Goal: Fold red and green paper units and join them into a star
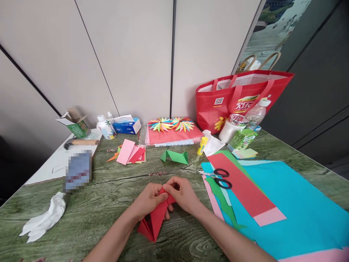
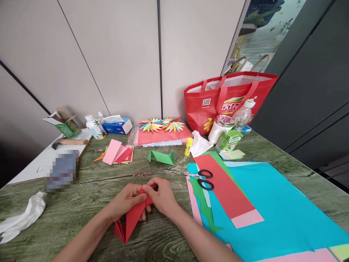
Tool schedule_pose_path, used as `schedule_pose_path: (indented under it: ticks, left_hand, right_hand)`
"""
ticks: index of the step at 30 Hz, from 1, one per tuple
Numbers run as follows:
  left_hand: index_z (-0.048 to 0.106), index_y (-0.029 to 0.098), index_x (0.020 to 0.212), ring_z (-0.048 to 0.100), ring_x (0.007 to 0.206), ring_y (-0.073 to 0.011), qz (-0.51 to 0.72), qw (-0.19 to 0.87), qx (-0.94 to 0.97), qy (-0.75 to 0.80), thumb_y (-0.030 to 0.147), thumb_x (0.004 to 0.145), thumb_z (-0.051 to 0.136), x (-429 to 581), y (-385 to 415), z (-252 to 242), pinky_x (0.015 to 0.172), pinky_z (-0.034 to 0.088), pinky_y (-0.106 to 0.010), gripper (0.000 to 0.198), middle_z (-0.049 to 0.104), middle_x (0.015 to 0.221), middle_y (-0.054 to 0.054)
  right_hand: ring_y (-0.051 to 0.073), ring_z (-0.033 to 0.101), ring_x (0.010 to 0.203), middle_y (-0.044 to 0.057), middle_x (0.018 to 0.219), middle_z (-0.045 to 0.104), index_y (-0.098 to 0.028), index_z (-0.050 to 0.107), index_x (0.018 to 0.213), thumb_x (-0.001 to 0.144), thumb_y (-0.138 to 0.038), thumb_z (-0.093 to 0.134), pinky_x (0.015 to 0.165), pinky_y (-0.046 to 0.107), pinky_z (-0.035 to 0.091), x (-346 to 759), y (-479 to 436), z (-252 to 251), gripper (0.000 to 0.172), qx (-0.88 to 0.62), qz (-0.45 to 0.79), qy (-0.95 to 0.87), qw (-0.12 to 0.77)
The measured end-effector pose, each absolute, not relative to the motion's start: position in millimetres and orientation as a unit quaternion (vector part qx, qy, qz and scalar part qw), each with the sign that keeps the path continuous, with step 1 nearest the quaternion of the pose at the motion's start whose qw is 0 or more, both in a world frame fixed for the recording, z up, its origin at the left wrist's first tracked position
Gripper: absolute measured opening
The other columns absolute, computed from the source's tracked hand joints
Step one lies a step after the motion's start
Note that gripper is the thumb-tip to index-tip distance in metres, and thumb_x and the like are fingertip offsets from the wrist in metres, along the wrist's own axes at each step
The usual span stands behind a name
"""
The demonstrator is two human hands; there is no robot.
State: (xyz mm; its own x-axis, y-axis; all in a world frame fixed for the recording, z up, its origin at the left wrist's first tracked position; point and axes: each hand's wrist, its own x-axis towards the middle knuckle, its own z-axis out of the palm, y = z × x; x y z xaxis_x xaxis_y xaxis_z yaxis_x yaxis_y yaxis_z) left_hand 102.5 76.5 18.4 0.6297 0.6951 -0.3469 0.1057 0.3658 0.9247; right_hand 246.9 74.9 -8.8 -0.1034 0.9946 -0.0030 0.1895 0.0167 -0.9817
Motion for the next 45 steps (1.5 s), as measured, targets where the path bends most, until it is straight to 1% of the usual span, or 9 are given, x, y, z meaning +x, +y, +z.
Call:
schedule_pose_path:
  ticks: [3,7,12,15,22,28,36,40,45]
  left_hand:
    - [0.057,0.010,0.074,0.062,0.048,-0.0155,0.212,0.734,0.521,0.381,0.039,0.076,0.057,101,79,20,0.047,0.049,-0.025,0.029,0.067,0.066,-0.011]
    - [0.057,0.010,0.078,0.063,0.051,-0.0153,0.226,0.729,0.518,0.385,0.038,0.077,0.058,96,81,27,0.049,0.049,-0.024,0.028,0.068,0.070,-0.011]
    - [0.056,0.011,0.076,0.064,0.050,-0.0161,0.230,0.733,0.509,0.389,0.035,0.077,0.058,94,81,30,0.049,0.050,-0.025,0.025,0.068,0.067,-0.011]
    - [0.056,0.010,0.074,0.063,0.048,-0.0163,0.241,0.742,0.495,0.384,0.033,0.077,0.058,95,81,30,0.046,0.049,-0.025,0.022,0.068,0.063,-0.010]
    - [0.057,0.010,0.069,0.063,0.047,-0.0163,0.259,0.732,0.499,0.385,0.035,0.075,0.061,98,84,24,0.044,0.049,-0.024,0.025,0.065,0.059,-0.007]
    - [0.060,0.009,0.075,0.063,0.050,-0.0161,0.289,0.720,0.493,0.393,0.036,0.076,0.061,95,86,28,0.048,0.051,-0.025,0.027,0.067,0.063,-0.009]
    - [0.064,0.006,0.073,0.060,0.045,-0.0143,0.326,0.769,0.411,0.365,0.032,0.075,0.062,101,83,24,0.046,0.050,-0.024,0.026,0.067,0.061,-0.010]
    - [0.066,0.005,0.075,0.060,0.046,-0.0135,0.333,0.776,0.407,0.348,0.030,0.074,0.062,102,82,27,0.049,0.050,-0.023,0.025,0.067,0.062,-0.012]
    - [0.066,0.006,0.073,0.061,0.046,-0.0141,0.343,0.774,0.392,0.359,0.028,0.073,0.063,101,83,32,0.047,0.050,-0.022,0.022,0.068,0.063,-0.011]
  right_hand:
    - [0.009,0.042,0.050,-0.003,0.054,0.050,-0.016,0.055,0.060,0.070,-0.041,0.059,0.048,0.022,0.033,249,79,-7,0.027,-0.489,0.522,-0.545,0.437]
    - [0.008,0.041,0.044,-0.005,0.050,0.046,-0.018,0.048,0.059,0.075,-0.055,0.049,0.042,0.020,0.032,257,82,0,0.040,-0.460,0.592,-0.545,0.376]
    - [0.007,0.035,0.040,-0.005,0.041,0.041,-0.018,0.039,0.048,0.081,-0.050,0.044,0.040,0.020,0.025,265,82,3,0.047,-0.468,0.488,-0.661,0.326]
    - [0.007,0.034,0.038,-0.006,0.039,0.038,-0.019,0.038,0.048,0.083,-0.048,0.042,0.039,0.020,0.023,264,80,1,0.046,-0.436,0.512,-0.665,0.324]
    - [0.009,0.032,0.049,-0.003,0.051,0.037,-0.018,0.038,0.046,0.082,-0.038,0.047,0.049,0.025,0.022,252,73,-4,0.042,-0.487,0.246,-0.716,0.436]
    - [0.007,0.034,0.036,-0.005,0.038,0.040,-0.019,0.044,0.046,0.076,-0.060,0.046,0.039,0.022,0.023,258,83,-3,0.051,-0.469,0.539,-0.586,0.383]
    - [0.005,0.030,0.035,-0.005,0.035,0.040,-0.017,0.038,0.038,0.068,-0.057,0.062,0.040,0.021,0.021,248,78,-5,0.055,-0.273,0.791,-0.322,0.443]
    - [0.007,0.034,0.039,-0.005,0.038,0.040,-0.018,0.033,0.039,0.069,-0.064,0.055,0.045,0.023,0.031,244,76,-5,0.059,-0.251,0.830,-0.251,0.430]
    - [0.006,0.030,0.038,-0.008,0.036,0.033,-0.017,0.042,0.043,0.068,-0.061,0.059,0.043,0.021,0.024,246,75,1,0.054,-0.291,0.797,-0.275,0.453]
